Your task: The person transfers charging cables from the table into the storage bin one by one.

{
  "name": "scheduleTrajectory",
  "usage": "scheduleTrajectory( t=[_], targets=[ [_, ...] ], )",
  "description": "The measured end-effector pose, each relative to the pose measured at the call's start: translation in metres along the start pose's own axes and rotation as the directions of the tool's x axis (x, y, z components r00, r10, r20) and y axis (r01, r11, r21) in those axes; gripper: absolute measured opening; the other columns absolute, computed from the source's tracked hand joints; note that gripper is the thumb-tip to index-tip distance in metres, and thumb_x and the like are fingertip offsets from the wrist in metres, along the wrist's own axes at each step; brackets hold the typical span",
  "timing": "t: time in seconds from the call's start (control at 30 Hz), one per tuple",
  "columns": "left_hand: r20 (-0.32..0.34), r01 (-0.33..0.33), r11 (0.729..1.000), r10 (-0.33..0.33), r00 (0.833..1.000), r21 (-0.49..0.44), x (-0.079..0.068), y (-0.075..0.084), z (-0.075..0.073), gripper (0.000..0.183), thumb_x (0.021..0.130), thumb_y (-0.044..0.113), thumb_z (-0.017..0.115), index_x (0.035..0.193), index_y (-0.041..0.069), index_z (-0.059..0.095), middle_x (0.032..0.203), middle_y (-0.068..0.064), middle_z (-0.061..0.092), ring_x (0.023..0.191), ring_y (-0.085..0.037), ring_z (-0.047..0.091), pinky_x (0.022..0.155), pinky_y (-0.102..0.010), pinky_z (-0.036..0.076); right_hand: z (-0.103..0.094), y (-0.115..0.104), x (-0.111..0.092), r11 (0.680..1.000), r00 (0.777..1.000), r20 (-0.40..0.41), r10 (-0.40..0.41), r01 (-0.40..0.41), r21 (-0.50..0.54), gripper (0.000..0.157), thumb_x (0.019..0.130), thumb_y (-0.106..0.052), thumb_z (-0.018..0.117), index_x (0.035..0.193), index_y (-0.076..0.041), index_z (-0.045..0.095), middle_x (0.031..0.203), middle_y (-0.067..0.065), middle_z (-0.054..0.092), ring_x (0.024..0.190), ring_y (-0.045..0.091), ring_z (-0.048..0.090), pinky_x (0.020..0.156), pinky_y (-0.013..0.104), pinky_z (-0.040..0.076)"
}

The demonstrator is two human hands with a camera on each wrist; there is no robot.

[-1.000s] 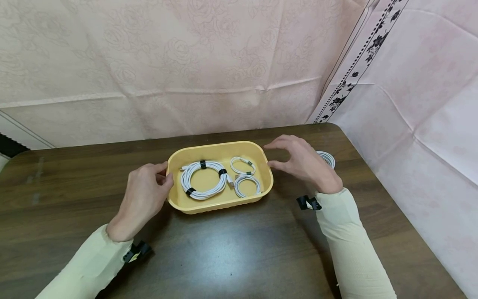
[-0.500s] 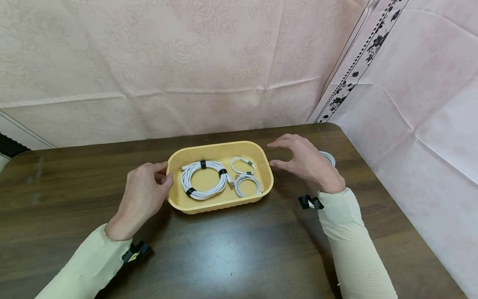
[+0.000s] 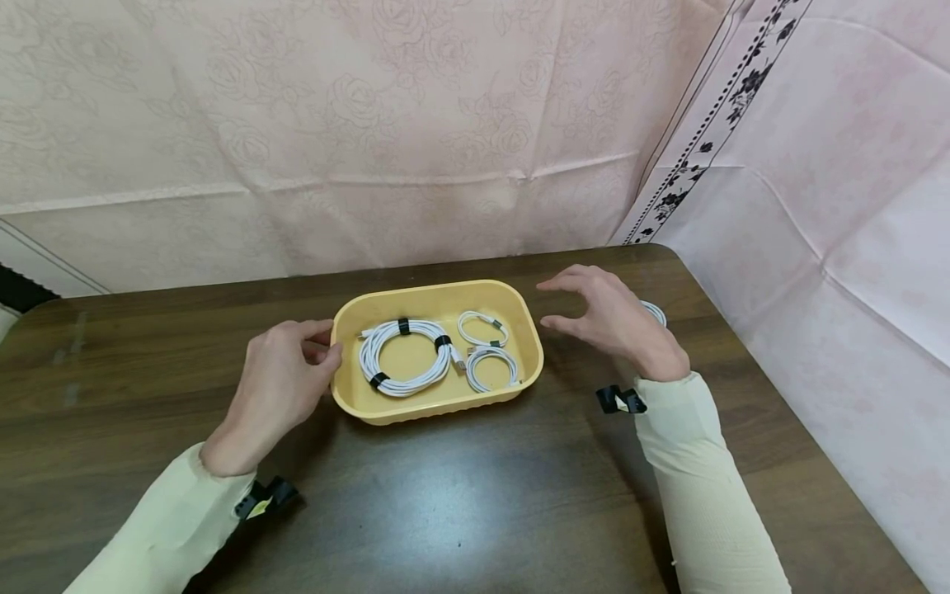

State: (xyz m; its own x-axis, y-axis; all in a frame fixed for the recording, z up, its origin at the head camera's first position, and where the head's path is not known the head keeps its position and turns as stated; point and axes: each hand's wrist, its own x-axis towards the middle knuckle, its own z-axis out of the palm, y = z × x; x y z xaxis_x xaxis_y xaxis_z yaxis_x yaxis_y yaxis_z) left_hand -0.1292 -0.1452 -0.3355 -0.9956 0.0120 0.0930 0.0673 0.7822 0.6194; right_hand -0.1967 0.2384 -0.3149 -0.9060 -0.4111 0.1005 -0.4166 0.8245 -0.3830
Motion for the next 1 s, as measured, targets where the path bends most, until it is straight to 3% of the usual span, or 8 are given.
scheduleTrajectory(
  t=[0.17,0.33,1.0],
  targets=[
    [0.076,0.051,0.998,-0.049,0.996,-0.035,0.0,0.001,-0.004,0.042,0.097,0.014,0.065,0.135,-0.004,0.062,0.104,-0.022,0.073,0.07,-0.017,0.07,0.053,-0.026,0.055,0.0,0.0,-0.001,1.0,1.0,-0.002,0.018,-0.018,-0.005,0.046,0.09,-0.03,0.078,0.133,-0.015,0.068,0.134,0.008,0.065,0.133,0.031,0.052,0.116,0.052,0.036],
    [0.107,0.079,0.995,-0.073,0.992,-0.056,0.001,0.002,-0.006,0.043,0.097,0.014,0.066,0.136,-0.004,0.061,0.106,-0.022,0.073,0.068,-0.017,0.072,0.054,-0.026,0.055,0.001,0.001,-0.001,0.999,0.999,-0.006,0.036,-0.036,-0.025,0.047,0.09,-0.03,0.077,0.133,-0.015,0.068,0.134,0.008,0.065,0.133,0.032,0.052,0.116,0.052,0.036],
    [0.099,0.08,0.993,-0.072,0.992,-0.081,0.0,0.003,-0.008,0.039,0.097,0.013,0.067,0.131,-0.005,0.063,0.112,-0.023,0.071,0.066,-0.013,0.072,0.055,-0.024,0.057,0.0,0.012,-0.003,0.996,0.996,0.008,0.091,-0.091,-0.002,0.049,0.091,-0.028,0.077,0.136,-0.015,0.066,0.138,0.008,0.062,0.135,0.032,0.051,0.115,0.052,0.038]
  ],
)
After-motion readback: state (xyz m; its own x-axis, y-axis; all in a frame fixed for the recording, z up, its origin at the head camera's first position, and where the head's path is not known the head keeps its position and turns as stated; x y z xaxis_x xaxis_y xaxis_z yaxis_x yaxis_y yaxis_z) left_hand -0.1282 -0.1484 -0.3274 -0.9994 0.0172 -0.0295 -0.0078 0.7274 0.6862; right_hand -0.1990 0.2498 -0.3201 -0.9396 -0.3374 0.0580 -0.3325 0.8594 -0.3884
